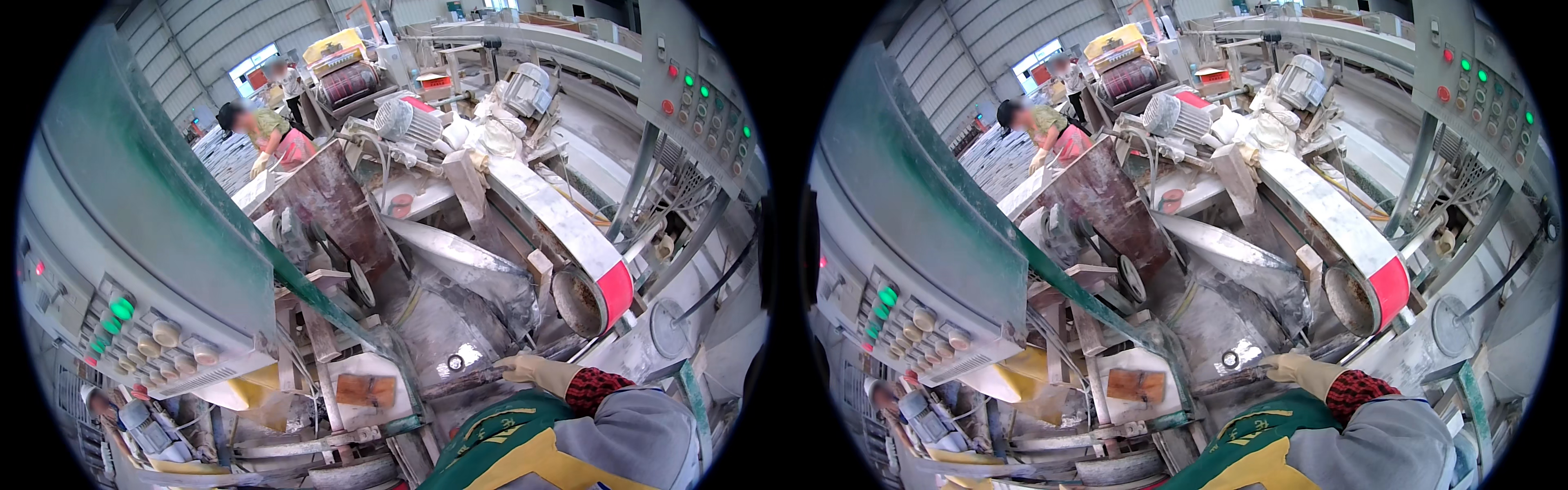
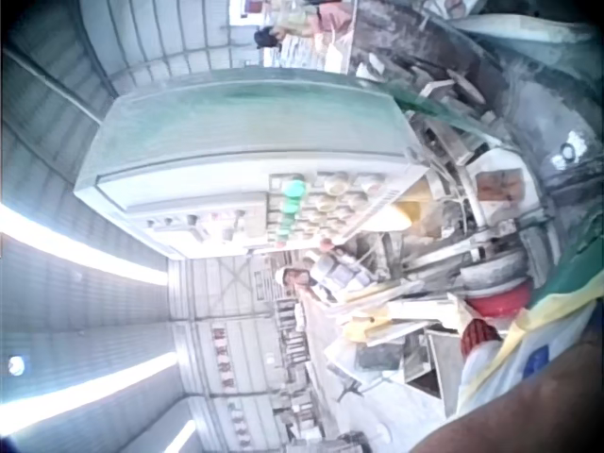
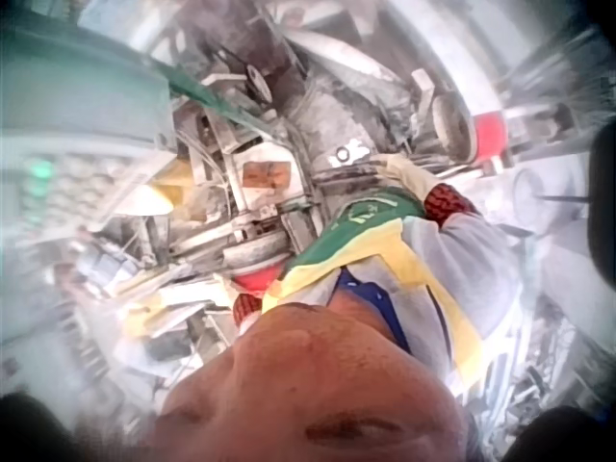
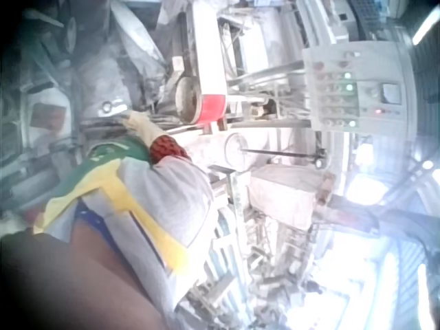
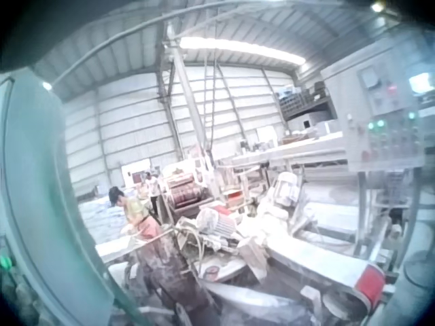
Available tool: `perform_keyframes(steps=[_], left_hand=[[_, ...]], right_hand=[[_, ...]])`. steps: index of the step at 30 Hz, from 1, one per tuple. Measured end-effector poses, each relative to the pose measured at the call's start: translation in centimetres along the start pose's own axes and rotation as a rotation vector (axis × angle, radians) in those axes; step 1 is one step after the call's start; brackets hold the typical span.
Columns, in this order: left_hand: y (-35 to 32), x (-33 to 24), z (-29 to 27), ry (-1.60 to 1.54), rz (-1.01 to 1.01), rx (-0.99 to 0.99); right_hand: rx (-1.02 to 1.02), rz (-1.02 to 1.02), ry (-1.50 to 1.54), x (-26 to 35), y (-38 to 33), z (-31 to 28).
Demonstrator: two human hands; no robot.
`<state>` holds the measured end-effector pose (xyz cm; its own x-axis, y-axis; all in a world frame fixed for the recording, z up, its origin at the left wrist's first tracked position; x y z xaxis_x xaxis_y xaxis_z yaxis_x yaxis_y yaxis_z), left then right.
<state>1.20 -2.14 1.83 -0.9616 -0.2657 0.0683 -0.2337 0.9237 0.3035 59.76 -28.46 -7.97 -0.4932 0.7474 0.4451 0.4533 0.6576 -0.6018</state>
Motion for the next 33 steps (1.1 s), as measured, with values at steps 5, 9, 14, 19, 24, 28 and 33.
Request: perform_keyframes(steps=[5,9,14,19,24,28,33], left_hand=[[-1.3,-0.6,-1.3,-0.01,0.04,0.006],[-3.1,-1.2,-2.1,-0.03,0.082,0.029],[-5.9,-3.0,-2.8,-0.121,0.192,0.079],[-7.7,-8.3,0.9,-0.365,0.435,0.125],[-13.7,-28.7,-6.7,-0.998,0.738,0.68],[-20.4,-38.8,-13.8,-1.267,0.547,0.917],[-27.4,-47.2,-19.5,-1.129,1.549,0.472]], right_hand=[[-0.006,-0.199,0.157,-2.8,4.0,3.5],[0.035,-0.223,0.192,-1.7,3.8,3.4],[0.033,-0.235,0.248,-0.7,1.9,1.4],[0.016,-0.327,0.621,-3.2,2.4,0.7],[0.052,-0.238,1.114,-3.7,1.8,-1.3],[0.187,-0.287,1.34,0.9,-2.1,-5.5],[-0.37,-0.535,1.335,1.1,-4.7,-8.2]])
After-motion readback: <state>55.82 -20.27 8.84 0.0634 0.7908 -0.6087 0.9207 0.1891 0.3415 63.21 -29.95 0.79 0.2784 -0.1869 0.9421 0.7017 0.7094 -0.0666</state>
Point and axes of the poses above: each hand's wrist, its own y-axis towards the middle knuckle, its own z-axis out of the palm, x = y × z, the point moved 1 cm from there along y, towards the middle knuckle, and after that the axes turned 4 degrees about z, right-handed, at the moved point
